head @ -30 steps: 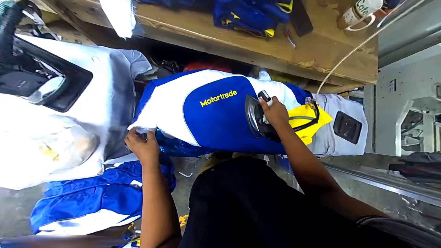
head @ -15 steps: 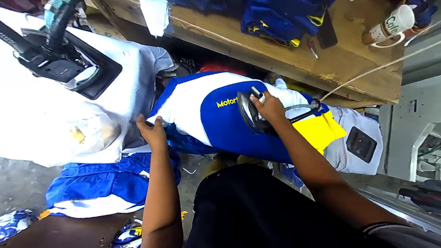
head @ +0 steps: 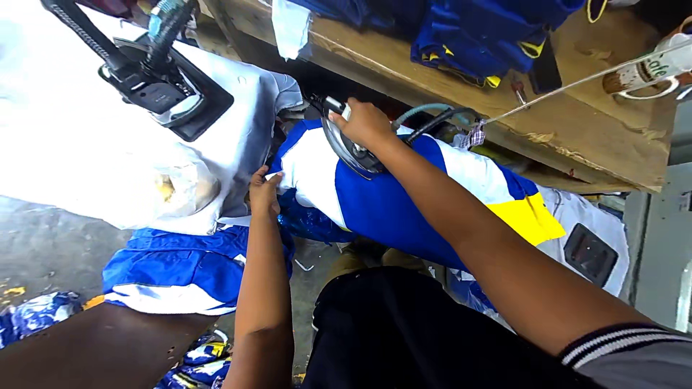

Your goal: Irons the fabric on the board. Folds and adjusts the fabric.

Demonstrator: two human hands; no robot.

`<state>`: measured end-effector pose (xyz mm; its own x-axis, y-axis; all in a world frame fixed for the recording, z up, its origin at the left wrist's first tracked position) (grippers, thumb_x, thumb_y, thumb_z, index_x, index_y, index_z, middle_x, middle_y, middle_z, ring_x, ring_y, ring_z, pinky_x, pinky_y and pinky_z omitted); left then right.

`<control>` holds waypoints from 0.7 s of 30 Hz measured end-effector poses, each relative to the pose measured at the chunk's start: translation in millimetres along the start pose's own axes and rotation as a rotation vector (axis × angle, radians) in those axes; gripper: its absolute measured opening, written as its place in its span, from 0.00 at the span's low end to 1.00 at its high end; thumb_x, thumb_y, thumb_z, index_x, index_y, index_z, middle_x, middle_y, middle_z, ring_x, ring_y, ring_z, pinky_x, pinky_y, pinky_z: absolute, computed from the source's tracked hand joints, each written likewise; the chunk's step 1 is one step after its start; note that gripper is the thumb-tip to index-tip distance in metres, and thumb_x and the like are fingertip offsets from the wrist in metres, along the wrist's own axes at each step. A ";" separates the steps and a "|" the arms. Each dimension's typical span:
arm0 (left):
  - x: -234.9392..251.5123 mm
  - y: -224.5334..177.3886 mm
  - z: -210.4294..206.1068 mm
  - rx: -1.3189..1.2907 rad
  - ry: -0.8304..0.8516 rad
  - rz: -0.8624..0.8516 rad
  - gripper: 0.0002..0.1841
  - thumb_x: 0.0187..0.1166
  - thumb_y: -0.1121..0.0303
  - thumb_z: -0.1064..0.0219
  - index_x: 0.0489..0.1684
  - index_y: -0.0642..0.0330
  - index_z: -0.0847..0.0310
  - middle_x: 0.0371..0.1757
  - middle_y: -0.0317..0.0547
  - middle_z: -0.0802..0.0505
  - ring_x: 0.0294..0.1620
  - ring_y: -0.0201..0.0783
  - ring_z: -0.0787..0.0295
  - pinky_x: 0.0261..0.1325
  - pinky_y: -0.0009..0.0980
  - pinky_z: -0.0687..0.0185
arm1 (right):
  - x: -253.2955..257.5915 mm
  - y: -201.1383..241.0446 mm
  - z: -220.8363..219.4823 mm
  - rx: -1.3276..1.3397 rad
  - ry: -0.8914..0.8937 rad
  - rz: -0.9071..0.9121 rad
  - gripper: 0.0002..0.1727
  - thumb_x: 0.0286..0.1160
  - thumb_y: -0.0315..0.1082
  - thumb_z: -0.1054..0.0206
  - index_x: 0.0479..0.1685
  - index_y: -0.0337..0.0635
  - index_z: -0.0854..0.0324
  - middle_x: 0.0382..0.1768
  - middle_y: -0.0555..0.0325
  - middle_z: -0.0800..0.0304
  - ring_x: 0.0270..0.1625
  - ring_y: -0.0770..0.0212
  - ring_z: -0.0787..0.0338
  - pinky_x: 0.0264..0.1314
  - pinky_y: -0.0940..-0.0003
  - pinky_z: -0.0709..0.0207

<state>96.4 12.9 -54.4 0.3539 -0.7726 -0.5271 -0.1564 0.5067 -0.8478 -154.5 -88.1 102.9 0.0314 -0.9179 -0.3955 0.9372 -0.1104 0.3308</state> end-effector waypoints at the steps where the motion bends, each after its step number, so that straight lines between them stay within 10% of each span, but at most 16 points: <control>1: 1.5 -0.8 2.2 -0.033 -0.014 0.001 0.31 0.81 0.73 0.33 0.85 0.62 0.37 0.73 0.60 0.19 0.63 0.44 0.15 0.64 0.43 0.16 | -7.9 -2.5 -3.6 -0.026 0.020 0.025 0.36 0.86 0.63 0.43 0.77 0.41 0.24 0.59 0.37 0.10 0.64 0.36 0.10 0.61 0.34 0.20; 13: -4.8 -13.5 6.3 -0.239 -0.102 -0.090 0.26 0.82 0.78 0.36 0.80 0.66 0.36 0.66 0.55 0.18 0.56 0.37 0.14 0.58 0.34 0.15 | 14.0 38.1 -6.7 -0.021 0.013 0.055 0.37 0.88 0.62 0.45 0.80 0.41 0.26 0.63 0.40 0.11 0.68 0.41 0.11 0.66 0.37 0.21; 21: -5.6 -10.3 7.3 -0.193 -0.099 -0.126 0.27 0.82 0.77 0.36 0.81 0.68 0.36 0.70 0.58 0.19 0.60 0.39 0.15 0.62 0.36 0.16 | -6.7 -80.7 29.2 0.116 -0.170 -0.285 0.38 0.86 0.63 0.44 0.75 0.35 0.23 0.65 0.33 0.13 0.70 0.35 0.14 0.69 0.31 0.24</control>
<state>102.8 14.8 -42.3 0.4689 -0.7789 -0.4165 -0.2755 0.3191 -0.9068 -240.5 -84.2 103.9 -0.2932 -0.8933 -0.3407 0.8539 -0.4050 0.3269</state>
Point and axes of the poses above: each hand's wrist, its own x-axis towards the middle knuckle, its own z-axis out of the back of the hand, y = z × x, the point moved 4 cm from there along x, towards the middle knuckle
